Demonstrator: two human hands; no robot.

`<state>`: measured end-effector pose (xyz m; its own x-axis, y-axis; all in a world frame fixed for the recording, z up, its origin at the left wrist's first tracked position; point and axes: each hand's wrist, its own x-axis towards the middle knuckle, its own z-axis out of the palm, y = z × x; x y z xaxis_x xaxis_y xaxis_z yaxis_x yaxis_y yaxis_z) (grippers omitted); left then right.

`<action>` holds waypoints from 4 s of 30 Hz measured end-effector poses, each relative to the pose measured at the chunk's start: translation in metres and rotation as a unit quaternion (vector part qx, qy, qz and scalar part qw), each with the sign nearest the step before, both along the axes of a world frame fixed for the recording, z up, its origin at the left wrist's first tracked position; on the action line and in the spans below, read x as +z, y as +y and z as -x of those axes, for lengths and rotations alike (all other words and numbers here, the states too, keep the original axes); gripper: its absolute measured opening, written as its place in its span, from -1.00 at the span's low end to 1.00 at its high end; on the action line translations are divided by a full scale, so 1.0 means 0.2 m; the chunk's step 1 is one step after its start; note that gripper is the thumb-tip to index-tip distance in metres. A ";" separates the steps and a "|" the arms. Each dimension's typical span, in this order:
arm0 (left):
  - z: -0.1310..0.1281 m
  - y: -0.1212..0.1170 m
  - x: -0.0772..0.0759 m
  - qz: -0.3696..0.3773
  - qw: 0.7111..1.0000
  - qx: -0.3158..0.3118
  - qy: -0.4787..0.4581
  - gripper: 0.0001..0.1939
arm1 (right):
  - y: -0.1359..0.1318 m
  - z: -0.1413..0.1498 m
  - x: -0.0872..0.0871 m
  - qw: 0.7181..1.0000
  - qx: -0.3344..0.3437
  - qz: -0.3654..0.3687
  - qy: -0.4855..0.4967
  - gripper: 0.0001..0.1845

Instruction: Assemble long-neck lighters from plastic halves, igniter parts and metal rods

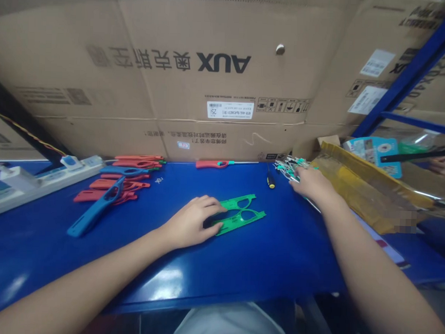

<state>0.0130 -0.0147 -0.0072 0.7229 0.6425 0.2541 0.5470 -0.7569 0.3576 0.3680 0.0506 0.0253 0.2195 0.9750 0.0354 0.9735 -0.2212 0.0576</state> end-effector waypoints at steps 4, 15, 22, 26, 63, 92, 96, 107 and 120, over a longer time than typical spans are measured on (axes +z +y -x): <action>0.02 0.03 -0.01 0.002 1.000 0.016 -0.013 -0.76 | 0.04 -0.08 -0.02 0.998 -0.040 0.043 0.023 -0.73; 0.06 0.06 0.00 0.010 0.999 0.033 -0.009 -0.74 | 0.01 -0.03 0.05 0.994 -0.068 -0.049 0.064 -0.78; 0.09 0.09 0.04 0.023 1.000 0.012 0.010 -0.77 | -0.03 0.02 0.07 0.976 -0.030 -0.192 0.095 -0.81; 0.11 0.10 0.05 0.027 0.999 0.016 0.018 -0.76 | -0.04 0.04 0.08 0.953 0.005 -0.261 0.153 -0.83; 0.11 0.09 0.08 0.019 0.998 0.019 0.050 -0.72 | 0.05 -0.02 -0.08 0.993 0.037 -0.022 0.109 -0.32; 0.16 0.09 0.14 0.057 0.996 0.009 0.070 -0.68 | -0.21 0.35 -0.05 0.837 0.479 -0.143 0.224 -0.64; 0.12 0.06 0.14 -0.003 0.996 0.092 -0.016 -0.68 | -0.26 0.42 -0.08 0.812 0.524 -0.139 0.218 -0.64; -0.02 -0.04 0.09 0.333 0.916 0.055 -0.219 -0.59 | -0.33 0.49 -0.08 0.784 0.577 -0.155 0.169 -0.60; -0.04 -0.09 0.14 0.402 0.878 0.072 -0.251 -0.72 | -0.33 0.52 -0.10 0.750 0.595 -0.228 0.178 -0.81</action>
<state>0.0201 -0.0326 0.0217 0.5457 0.8358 -0.0598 0.2379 -0.0861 0.9675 0.2646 -0.0162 0.0060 -0.7213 0.3916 0.5714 0.4323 0.8990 -0.0704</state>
